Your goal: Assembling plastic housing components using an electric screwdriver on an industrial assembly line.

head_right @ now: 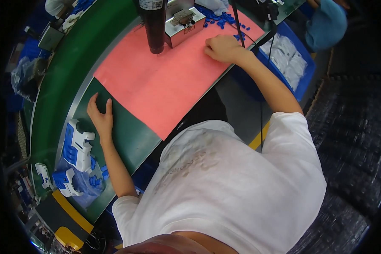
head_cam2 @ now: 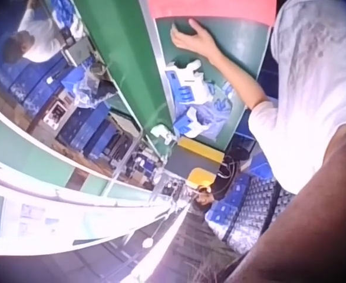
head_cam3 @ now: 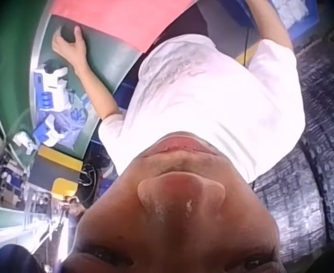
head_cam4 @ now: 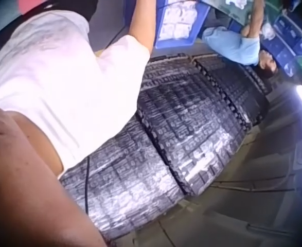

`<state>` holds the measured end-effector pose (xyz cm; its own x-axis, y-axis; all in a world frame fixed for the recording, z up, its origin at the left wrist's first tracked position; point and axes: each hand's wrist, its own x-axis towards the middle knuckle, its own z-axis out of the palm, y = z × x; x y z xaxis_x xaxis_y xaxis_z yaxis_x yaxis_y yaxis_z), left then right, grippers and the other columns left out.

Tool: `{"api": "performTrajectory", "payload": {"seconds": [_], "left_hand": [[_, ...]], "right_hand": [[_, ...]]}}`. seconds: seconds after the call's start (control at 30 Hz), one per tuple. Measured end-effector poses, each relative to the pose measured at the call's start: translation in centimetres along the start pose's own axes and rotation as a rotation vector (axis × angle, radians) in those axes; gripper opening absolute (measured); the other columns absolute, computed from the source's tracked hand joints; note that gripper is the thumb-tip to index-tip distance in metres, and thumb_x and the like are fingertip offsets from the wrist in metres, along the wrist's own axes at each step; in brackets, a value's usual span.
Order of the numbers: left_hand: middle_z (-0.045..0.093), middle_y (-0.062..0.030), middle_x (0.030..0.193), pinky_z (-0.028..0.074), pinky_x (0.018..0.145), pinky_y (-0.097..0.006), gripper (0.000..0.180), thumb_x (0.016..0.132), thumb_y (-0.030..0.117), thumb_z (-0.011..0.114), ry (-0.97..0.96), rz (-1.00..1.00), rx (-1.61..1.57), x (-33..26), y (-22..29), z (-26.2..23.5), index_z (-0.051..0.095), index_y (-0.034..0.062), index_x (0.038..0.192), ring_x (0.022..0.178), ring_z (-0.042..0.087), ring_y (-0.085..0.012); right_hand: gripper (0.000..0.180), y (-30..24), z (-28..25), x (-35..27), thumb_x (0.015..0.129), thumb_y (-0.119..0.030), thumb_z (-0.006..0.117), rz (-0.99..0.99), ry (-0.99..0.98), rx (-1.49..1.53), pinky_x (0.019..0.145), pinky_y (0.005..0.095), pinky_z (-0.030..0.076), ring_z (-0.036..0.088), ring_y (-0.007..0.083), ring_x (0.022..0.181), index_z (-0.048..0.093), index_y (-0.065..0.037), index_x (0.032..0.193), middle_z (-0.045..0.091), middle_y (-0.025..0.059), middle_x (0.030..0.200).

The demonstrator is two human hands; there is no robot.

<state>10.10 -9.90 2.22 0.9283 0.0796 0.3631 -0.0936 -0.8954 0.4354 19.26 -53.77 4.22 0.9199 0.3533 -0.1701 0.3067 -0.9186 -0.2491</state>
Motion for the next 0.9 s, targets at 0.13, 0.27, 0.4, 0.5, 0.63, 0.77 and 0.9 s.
{"api": "performTrajectory", "payload": {"seconds": [0.13, 0.27, 0.4, 0.5, 0.63, 0.77, 0.9], "left_hand": [[0.052, -0.0161, 0.129, 0.035, 0.105, -0.041, 0.046, 0.084, 0.018, 0.070, -0.003, -0.015, -0.029, 0.2, 0.2, 0.0, 0.055, 0.0040, 0.124, 0.125, 0.043, -0.0339], [0.052, -0.0159, 0.129, 0.035, 0.105, -0.041, 0.046, 0.083, 0.018, 0.070, 0.000, -0.009, -0.031, 0.2, 0.1, 0.0, 0.055, 0.0045, 0.124, 0.124, 0.043, -0.0339], [0.052, -0.0159, 0.129, 0.035, 0.106, -0.041, 0.047, 0.083, 0.019, 0.070, -0.005, -0.017, -0.040, 0.2, -0.2, 0.0, 0.055, 0.0047, 0.124, 0.124, 0.043, -0.0339], [0.052, -0.0159, 0.129, 0.034, 0.106, -0.041, 0.047, 0.083, 0.019, 0.070, -0.015, -0.005, -0.028, 0.1, -0.4, 0.0, 0.055, 0.0046, 0.124, 0.125, 0.043, -0.0338], [0.051, -0.0159, 0.130, 0.034, 0.106, -0.042, 0.048, 0.083, 0.019, 0.070, -0.010, -0.010, -0.039, 0.0, -0.4, 0.0, 0.055, 0.0044, 0.125, 0.126, 0.042, -0.0336], [0.051, -0.0160, 0.130, 0.034, 0.106, -0.042, 0.048, 0.082, 0.019, 0.071, -0.013, -0.016, -0.041, 0.3, 0.0, 0.4, 0.055, 0.0045, 0.126, 0.126, 0.042, -0.0338], [0.052, -0.0162, 0.130, 0.034, 0.106, -0.042, 0.049, 0.082, 0.020, 0.071, 0.005, -0.010, -0.013, 0.0, -0.4, 0.0, 0.055, 0.0046, 0.125, 0.126, 0.042, -0.0341]], "right_hand": [[0.041, -0.3, 0.0, 0.4, 0.088, -0.042, 0.051, 0.026, -0.086, -0.041, 0.069, 0.0479, 0.052, 0.067, 0.0363, 0.077, 0.067, -0.004, 0.084, 0.068, 0.0175, 0.080], [0.044, -1.1, 0.7, 0.5, 0.091, -0.047, 0.050, 0.042, 0.003, -0.190, 0.066, 0.0470, 0.052, 0.068, 0.0344, 0.077, 0.067, -0.006, 0.086, 0.069, 0.0153, 0.080], [0.041, -0.5, 2.8, 1.1, 0.094, -0.041, 0.048, -0.029, 0.099, -0.278, 0.058, 0.0463, 0.052, 0.068, 0.0348, 0.069, 0.065, -0.005, 0.084, 0.069, 0.0156, 0.074], [0.035, -1.1, 3.0, 1.3, 0.095, -0.035, 0.047, -0.079, 0.131, -0.296, 0.053, 0.0469, 0.051, 0.067, 0.0346, 0.064, 0.063, -0.005, 0.083, 0.068, 0.0153, 0.071], [0.033, -1.0, 3.0, 0.9, 0.093, -0.032, 0.048, -0.014, 0.111, -0.255, 0.057, 0.0487, 0.051, 0.067, 0.0367, 0.067, 0.061, -0.004, 0.083, 0.067, 0.0171, 0.071], [0.030, 1.7, 0.8, 2.1, 0.092, -0.030, 0.048, 0.049, 0.422, 0.061, 0.065, 0.0513, 0.049, 0.063, 0.0430, 0.074, 0.060, -0.003, 0.086, 0.064, 0.0220, 0.075], [0.030, 0.1, -6.7, 6.8, 0.095, -0.029, 0.049, 0.141, 0.743, 0.416, 0.070, 0.0440, 0.047, 0.064, 0.0304, 0.076, 0.062, -0.002, 0.096, 0.062, 0.0202, 0.081]]}}
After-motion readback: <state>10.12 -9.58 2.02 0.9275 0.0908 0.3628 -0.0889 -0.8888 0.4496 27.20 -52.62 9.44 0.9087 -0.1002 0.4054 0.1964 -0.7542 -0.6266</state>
